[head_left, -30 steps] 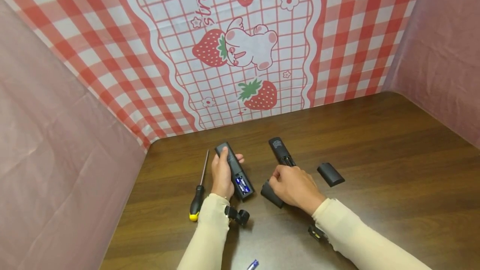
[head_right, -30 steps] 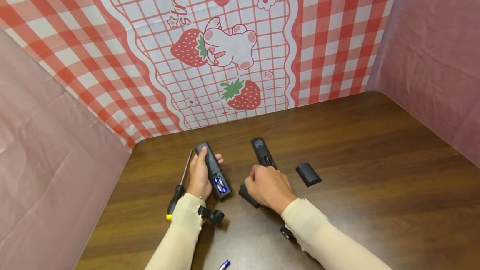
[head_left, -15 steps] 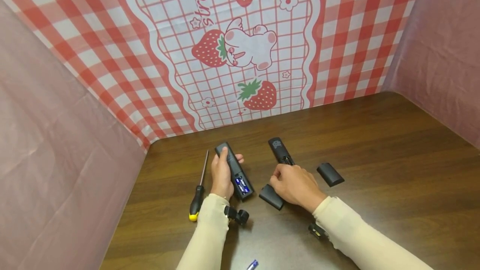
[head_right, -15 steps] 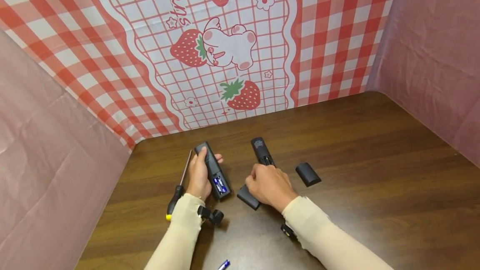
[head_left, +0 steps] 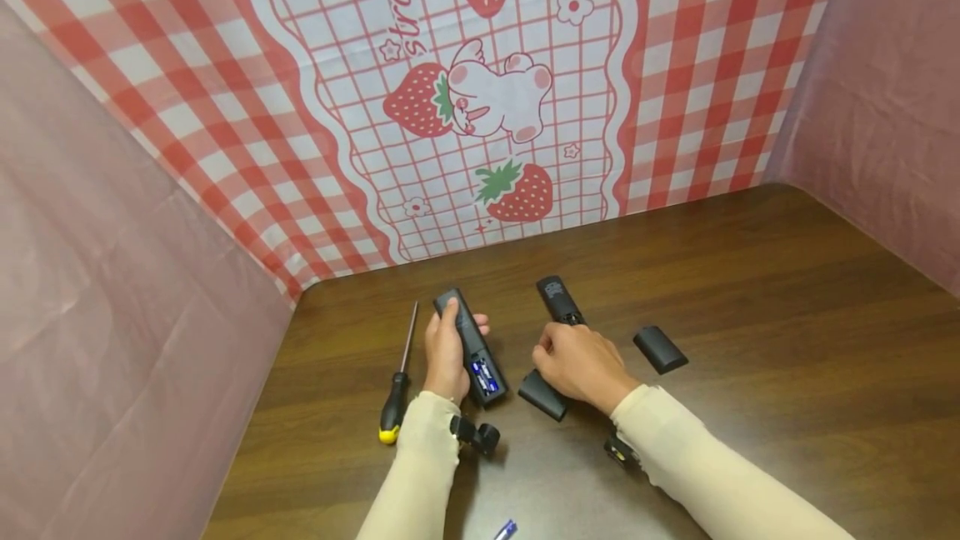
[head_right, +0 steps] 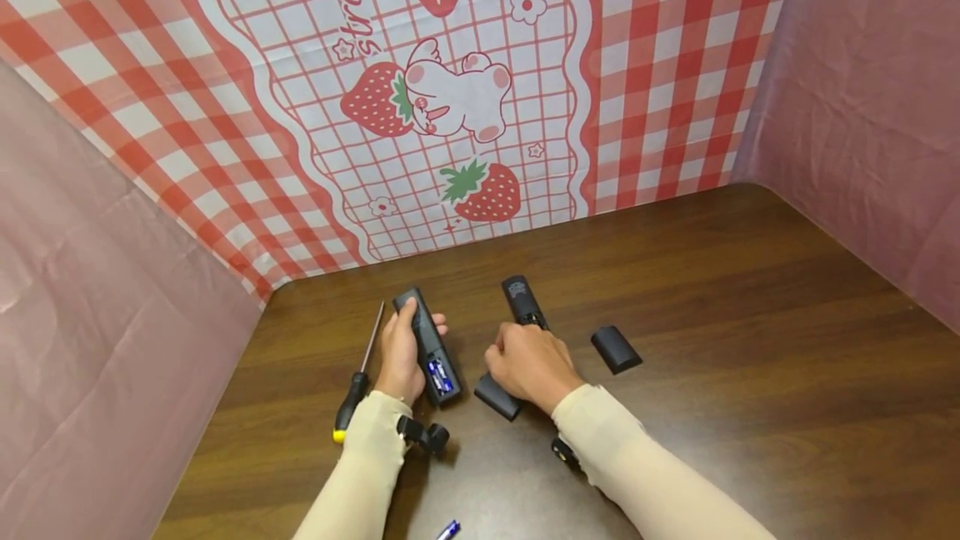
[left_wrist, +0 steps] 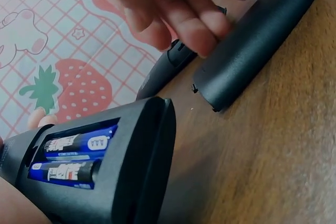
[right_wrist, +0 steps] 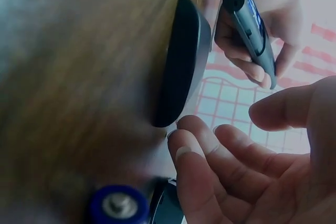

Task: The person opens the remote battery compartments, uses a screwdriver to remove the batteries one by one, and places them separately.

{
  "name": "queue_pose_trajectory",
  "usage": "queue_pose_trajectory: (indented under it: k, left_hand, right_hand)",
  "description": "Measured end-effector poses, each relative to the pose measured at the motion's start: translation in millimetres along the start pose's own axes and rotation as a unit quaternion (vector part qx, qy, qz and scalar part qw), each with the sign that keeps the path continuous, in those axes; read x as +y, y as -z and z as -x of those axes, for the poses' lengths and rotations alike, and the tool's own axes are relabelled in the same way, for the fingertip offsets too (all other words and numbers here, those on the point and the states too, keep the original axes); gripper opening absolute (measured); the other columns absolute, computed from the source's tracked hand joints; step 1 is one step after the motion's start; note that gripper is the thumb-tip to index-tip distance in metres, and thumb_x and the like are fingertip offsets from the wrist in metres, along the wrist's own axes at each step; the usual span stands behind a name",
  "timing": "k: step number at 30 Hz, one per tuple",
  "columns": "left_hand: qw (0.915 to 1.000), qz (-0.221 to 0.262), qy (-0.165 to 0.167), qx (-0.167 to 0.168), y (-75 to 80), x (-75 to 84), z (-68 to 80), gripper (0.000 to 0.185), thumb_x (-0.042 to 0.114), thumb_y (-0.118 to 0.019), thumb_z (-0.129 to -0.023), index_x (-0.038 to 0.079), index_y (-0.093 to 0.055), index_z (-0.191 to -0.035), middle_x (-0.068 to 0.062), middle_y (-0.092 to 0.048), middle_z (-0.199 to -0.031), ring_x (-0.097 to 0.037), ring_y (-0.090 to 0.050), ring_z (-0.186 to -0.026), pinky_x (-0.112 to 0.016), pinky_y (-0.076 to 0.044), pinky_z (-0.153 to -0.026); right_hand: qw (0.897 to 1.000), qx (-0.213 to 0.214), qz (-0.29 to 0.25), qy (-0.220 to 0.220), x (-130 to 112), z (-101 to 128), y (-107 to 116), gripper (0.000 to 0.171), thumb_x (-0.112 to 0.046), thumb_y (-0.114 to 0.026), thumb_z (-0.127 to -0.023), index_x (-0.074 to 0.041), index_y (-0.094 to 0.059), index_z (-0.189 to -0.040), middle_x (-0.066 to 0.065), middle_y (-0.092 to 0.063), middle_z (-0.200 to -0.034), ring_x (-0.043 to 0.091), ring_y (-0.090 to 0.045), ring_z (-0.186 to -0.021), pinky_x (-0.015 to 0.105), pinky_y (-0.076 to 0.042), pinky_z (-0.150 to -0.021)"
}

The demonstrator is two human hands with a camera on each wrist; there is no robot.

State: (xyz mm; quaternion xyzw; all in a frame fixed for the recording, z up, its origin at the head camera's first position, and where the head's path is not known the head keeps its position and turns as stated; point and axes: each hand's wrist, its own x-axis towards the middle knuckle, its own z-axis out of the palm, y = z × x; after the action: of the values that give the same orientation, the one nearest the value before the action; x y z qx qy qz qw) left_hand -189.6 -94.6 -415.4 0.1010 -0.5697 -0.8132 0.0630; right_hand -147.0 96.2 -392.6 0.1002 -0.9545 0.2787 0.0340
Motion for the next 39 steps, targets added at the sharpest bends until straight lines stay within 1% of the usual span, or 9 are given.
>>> queue_pose_trajectory:
  k: [3, 9, 15, 19, 24, 28, 31, 35, 39]
  left_hand:
    - [1.0000, 0.004, 0.002, -0.004, -0.5, -1.3, -0.5, 0.045, 0.035, -0.047, -0.106, -0.003, -0.051, -0.129, -0.011, -0.073, -0.082, -0.020, -0.071, -0.070, -0.028, -0.052, -0.062]
    - [0.9999, 0.003, 0.001, -0.013, -2.2, -2.2, 0.3, 0.047, 0.034, -0.047, -0.106, -0.006, -0.048, -0.131, -0.012, -0.073, -0.083, -0.022, -0.072, -0.072, -0.027, -0.053, -0.062]
    - [0.9999, 0.000, 0.006, -0.014, -3.6, -0.8, 2.9, 0.046, 0.033, -0.047, -0.106, -0.004, -0.049, -0.133, -0.010, -0.073, -0.084, -0.020, -0.072, -0.073, -0.028, -0.053, -0.063]
    - [0.9997, -0.005, 0.009, -0.023, -5.4, -0.2, 4.9, 0.045, 0.033, -0.047, -0.106, -0.003, -0.049, -0.133, -0.010, -0.073, -0.085, -0.021, -0.072, -0.075, -0.028, -0.053, -0.065]
    - [0.9995, -0.004, 0.003, -0.031, -7.8, -0.5, 7.1, 0.042, 0.034, -0.046, -0.106, -0.001, -0.051, -0.129, -0.009, -0.073, -0.085, -0.021, -0.072, -0.076, -0.029, -0.054, -0.065]
    - [0.9993, 0.004, 0.003, -0.038, -10.5, -0.6, 9.3, 0.044, 0.033, -0.046, -0.106, -0.004, -0.049, -0.130, -0.009, -0.073, -0.084, -0.018, -0.071, -0.072, -0.030, -0.055, -0.066]
    - [0.9989, 0.015, 0.008, -0.043, -12.8, 0.0, 10.7, 0.044, 0.033, -0.046, -0.106, -0.005, -0.047, -0.129, -0.009, -0.072, -0.083, -0.017, -0.071, -0.071, -0.030, -0.056, -0.066]
    - [0.9984, 0.025, 0.017, -0.048, -15.0, 0.8, 12.0, 0.040, 0.032, -0.046, -0.106, -0.003, -0.048, -0.127, -0.009, -0.071, -0.083, -0.015, -0.069, -0.070, -0.030, -0.056, -0.066]
    - [0.9980, 0.028, 0.020, -0.053, -15.9, 1.9, 13.1, 0.040, 0.032, -0.045, -0.107, -0.001, -0.048, -0.128, -0.008, -0.071, -0.084, -0.014, -0.068, -0.071, -0.031, -0.056, -0.067]
  right_hand:
    - [1.000, -0.006, -0.002, -0.006, -0.9, -3.6, -0.8, 0.018, -0.028, -0.059, -0.090, -0.015, -0.071, -0.094, -0.001, -0.068, -0.084, 0.017, -0.058, -0.066, 0.039, -0.048, -0.058]
    - [1.000, -0.021, -0.008, -0.011, -4.2, -6.7, 0.4, 0.019, -0.030, -0.059, -0.091, -0.015, -0.070, -0.094, -0.001, -0.068, -0.084, 0.017, -0.057, -0.065, 0.038, -0.046, -0.057]
    - [1.000, -0.025, -0.013, -0.012, -10.0, -8.1, 1.9, 0.022, -0.031, -0.059, -0.092, -0.014, -0.071, -0.097, -0.001, -0.068, -0.086, 0.015, -0.057, -0.064, 0.036, -0.045, -0.057]
    - [0.999, -0.026, -0.021, -0.015, -15.0, -10.5, 0.0, 0.026, -0.036, -0.058, -0.096, -0.014, -0.070, -0.097, -0.003, -0.066, -0.080, 0.015, -0.056, -0.062, 0.035, -0.045, -0.057]
    - [0.999, -0.027, -0.031, -0.013, -20.3, -12.9, -3.5, 0.036, -0.045, -0.053, -0.101, -0.013, -0.069, -0.095, -0.004, -0.061, -0.073, 0.016, -0.055, -0.060, 0.035, -0.043, -0.055]
    - [0.999, -0.027, -0.044, -0.015, -22.9, -14.5, -5.2, 0.043, -0.047, -0.050, -0.102, -0.010, -0.071, -0.099, -0.002, -0.062, -0.074, 0.017, -0.056, -0.060, 0.034, -0.042, -0.054]
    - [0.997, -0.032, -0.062, -0.020, -23.8, -16.7, -7.0, 0.047, -0.049, -0.047, -0.103, -0.009, -0.071, -0.099, 0.000, -0.061, -0.073, 0.018, -0.056, -0.061, 0.034, -0.043, -0.055]
    - [0.994, -0.045, -0.092, -0.030, -24.9, -19.6, -9.8, 0.046, -0.049, -0.046, -0.103, -0.009, -0.069, -0.095, 0.002, -0.061, -0.074, 0.019, -0.056, -0.063, 0.034, -0.044, -0.057]
    - [0.992, -0.053, -0.106, -0.041, -26.8, -20.9, -10.5, 0.045, -0.048, -0.047, -0.102, -0.009, -0.069, -0.098, 0.003, -0.063, -0.079, 0.020, -0.057, -0.066, 0.035, -0.044, -0.059]
